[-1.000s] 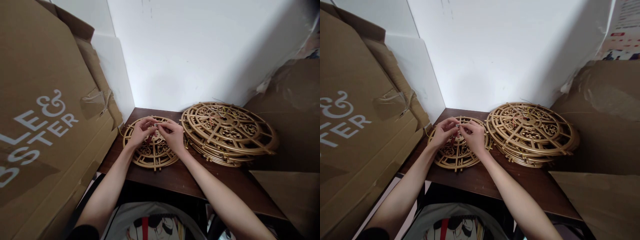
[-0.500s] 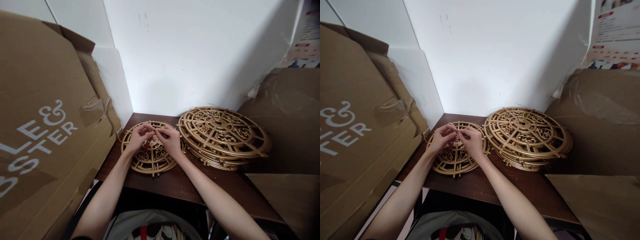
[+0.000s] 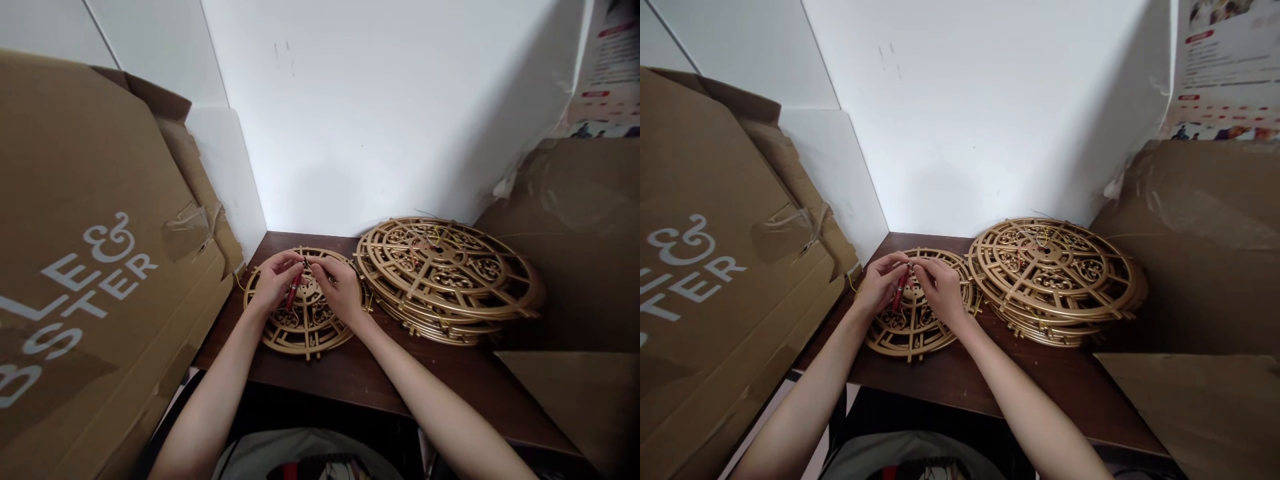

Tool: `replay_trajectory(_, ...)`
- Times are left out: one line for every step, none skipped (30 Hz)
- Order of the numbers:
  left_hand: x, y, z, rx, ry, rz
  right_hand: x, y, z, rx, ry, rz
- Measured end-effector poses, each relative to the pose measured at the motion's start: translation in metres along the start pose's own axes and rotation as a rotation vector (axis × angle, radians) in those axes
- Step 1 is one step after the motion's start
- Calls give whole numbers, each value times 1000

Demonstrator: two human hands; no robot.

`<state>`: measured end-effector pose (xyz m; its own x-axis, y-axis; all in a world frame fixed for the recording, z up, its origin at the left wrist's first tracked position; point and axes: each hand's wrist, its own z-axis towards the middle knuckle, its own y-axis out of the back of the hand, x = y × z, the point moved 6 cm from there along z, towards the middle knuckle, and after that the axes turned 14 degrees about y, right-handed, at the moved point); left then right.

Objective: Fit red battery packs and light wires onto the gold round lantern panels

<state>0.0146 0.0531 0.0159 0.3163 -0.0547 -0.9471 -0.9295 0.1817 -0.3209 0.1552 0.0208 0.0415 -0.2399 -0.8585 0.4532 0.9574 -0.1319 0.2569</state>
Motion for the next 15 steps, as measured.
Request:
replay_trajectory(0, 1, 0, -4, 13, -15, 1, 0, 0, 7, 13, -8)
replay_trajectory(1, 2, 1, -10, 22, -28, 2, -1, 0, 16, 27, -18)
replay_trajectory(0, 3, 1, -21, 25, -42, 2, -2, 0, 29, 43, -29)
replay_trajectory(0, 4, 2, -36, 23, -57, 3, -4, 0, 44, 61, -42)
replay_trajectory(-1, 5, 2, -54, 18, -71, 3, -5, 0, 58, 80, -57)
replay_trajectory(-1, 6, 3, -68, 16, -82, 4, -7, -1, 70, 100, -73)
replay_trajectory(-1, 7, 3, -79, 13, -92, 4, -7, -1, 73, 117, -92)
replay_trajectory(-1, 8, 4, -86, 9, -101, 5, -7, -2, 69, 134, -115)
replay_trajectory(0, 8, 5, -93, 4, -108, 7, -7, -2, 56, 147, -142)
replay_trajectory(0, 9, 5, -101, 0, -111, 8, -5, -1, 38, 154, -175)
replay_trajectory(0, 10, 6, -109, -5, -112, 9, -3, -1, 18, 153, -210)
replay_trajectory(0, 11, 6, -119, -11, -110, 11, -1, 0, -1, 143, -246)
replay_trajectory(1, 12, 6, -128, -17, -108, 11, 2, 1, -19, 127, -278)
replay_trajectory(1, 13, 7, -137, -21, -106, 12, 4, 1, -34, 109, -297)
replay_trajectory(1, 13, 7, -145, -24, -107, 12, 5, 2, -44, 90, -299)
